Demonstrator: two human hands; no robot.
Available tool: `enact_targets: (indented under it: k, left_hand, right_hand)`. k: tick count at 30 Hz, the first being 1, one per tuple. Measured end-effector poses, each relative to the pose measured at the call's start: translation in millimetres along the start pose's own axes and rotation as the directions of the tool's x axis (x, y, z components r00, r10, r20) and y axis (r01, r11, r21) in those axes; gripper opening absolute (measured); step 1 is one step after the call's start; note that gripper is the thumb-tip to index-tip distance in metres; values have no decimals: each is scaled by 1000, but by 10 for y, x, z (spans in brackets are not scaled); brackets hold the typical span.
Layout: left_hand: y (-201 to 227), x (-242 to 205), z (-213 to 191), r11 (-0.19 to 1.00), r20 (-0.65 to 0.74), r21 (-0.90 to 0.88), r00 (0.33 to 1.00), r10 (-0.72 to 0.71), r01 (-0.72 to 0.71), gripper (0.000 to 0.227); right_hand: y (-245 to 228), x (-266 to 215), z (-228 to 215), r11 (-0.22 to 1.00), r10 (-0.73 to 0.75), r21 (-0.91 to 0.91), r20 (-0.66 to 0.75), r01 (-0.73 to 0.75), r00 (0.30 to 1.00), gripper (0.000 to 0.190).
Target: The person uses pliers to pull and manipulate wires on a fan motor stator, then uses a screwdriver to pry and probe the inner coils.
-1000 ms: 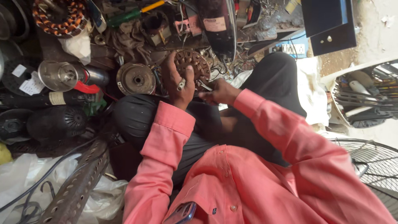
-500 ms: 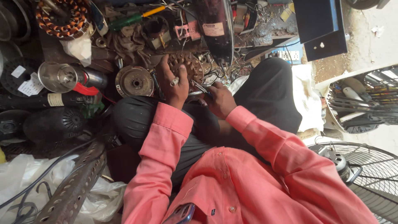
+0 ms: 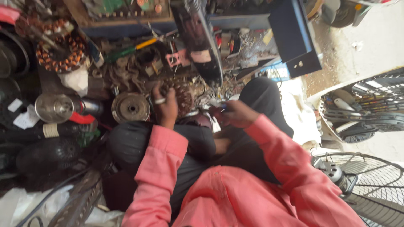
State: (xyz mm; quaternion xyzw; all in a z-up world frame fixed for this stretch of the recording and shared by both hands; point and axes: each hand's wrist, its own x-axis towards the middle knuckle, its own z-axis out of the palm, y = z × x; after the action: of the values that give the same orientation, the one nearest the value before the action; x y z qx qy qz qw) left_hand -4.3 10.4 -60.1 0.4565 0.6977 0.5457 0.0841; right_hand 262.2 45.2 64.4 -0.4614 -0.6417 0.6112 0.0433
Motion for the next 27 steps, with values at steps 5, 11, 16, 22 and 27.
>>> enact_targets:
  k: [5, 11, 16, 22, 27]
  left_hand:
    - [-330, -48, 118, -31, 480, -826, 673, -563, 563, 45]
    - [-503, -110, 202, -186, 640, -610, 340, -689, 770, 34]
    - [-470, 9, 94, -398, 780, -622, 575, -246, 674, 28]
    - [-224, 113, 61, -317, 649, -714, 421, -633, 624, 22]
    - [-565, -22, 178, -295, 637, -733, 466, -614, 613, 16]
  right_hand:
    - [-746, -288, -1068, 896, -113, 384, -291, 224, 950, 31]
    - [-1530, -5, -2332, 917, -290, 35, -626, 398, 724, 23]
    - [-1528, 359, -2499, 946, -316, -178, -691, 270, 650, 23]
    - [-1736, 797, -2296, 882, -416, -457, -635, 118, 651, 23]
    - [-1635, 741, -2138, 809, -446, -588, -584, 25, 678, 23]
